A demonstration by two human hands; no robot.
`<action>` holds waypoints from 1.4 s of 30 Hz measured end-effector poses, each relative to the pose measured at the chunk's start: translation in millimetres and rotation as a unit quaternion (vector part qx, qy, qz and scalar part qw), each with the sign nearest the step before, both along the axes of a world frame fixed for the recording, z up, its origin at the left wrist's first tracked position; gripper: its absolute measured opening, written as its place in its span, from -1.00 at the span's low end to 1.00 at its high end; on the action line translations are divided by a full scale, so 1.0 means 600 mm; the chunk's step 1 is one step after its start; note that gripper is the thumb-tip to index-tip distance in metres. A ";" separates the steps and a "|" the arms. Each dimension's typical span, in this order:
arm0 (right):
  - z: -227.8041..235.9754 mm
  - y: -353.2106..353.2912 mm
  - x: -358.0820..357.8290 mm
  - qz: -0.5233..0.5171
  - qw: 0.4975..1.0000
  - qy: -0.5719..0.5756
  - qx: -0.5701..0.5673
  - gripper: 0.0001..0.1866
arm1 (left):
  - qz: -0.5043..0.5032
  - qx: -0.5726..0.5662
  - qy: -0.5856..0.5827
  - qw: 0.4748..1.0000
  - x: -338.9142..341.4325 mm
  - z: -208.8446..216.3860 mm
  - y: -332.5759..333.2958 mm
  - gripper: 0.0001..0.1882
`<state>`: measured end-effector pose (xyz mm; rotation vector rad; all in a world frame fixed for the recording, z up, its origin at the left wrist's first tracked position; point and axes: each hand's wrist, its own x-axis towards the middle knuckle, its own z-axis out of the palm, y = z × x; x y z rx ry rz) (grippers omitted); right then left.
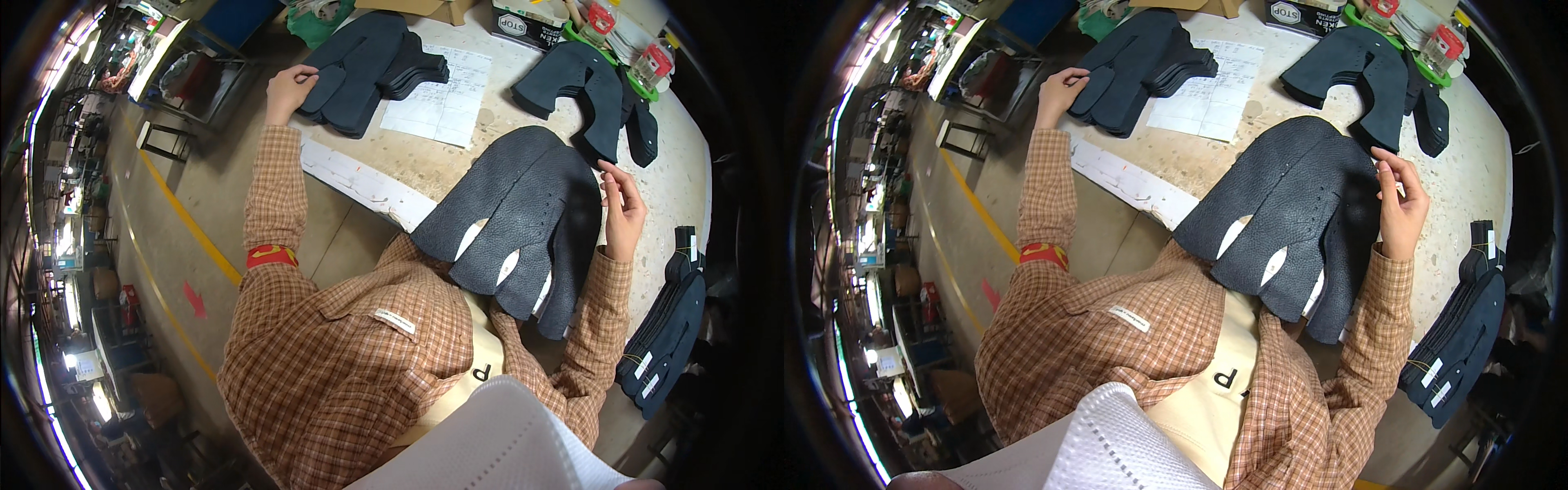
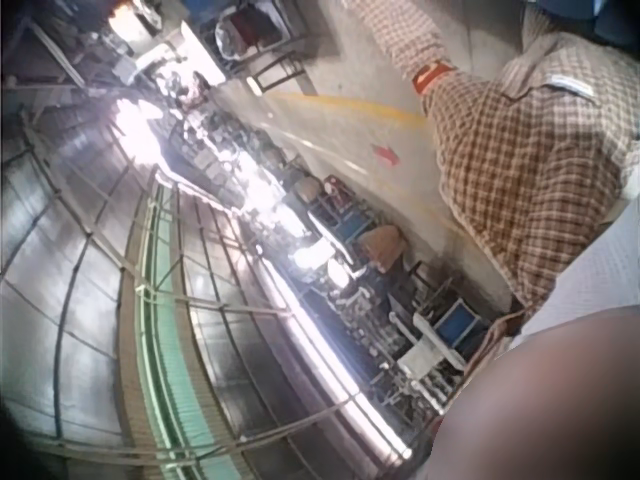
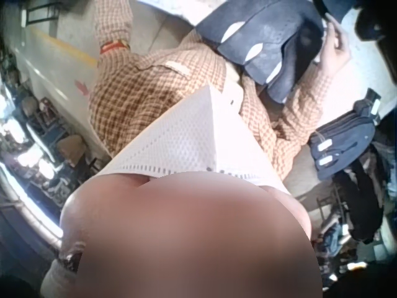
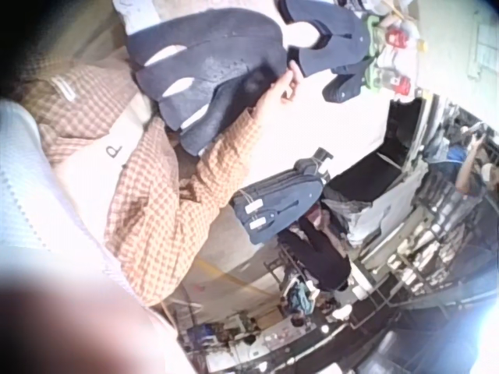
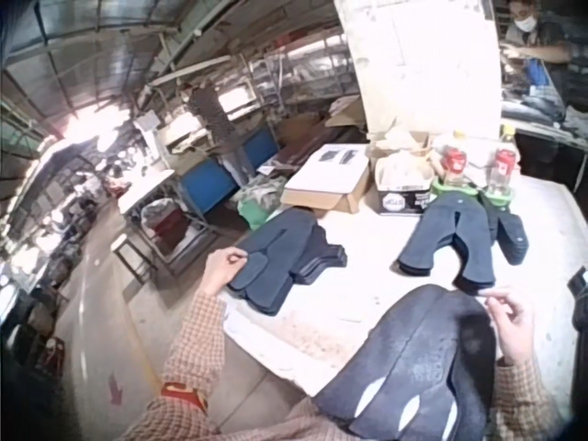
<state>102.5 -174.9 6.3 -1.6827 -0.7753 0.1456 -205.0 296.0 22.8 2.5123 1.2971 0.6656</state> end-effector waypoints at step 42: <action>-0.055 0.002 0.075 -0.078 0.955 -0.081 -0.274 -0.76 | -0.518 -0.013 -0.158 0.841 0.298 0.081 -0.353 -0.65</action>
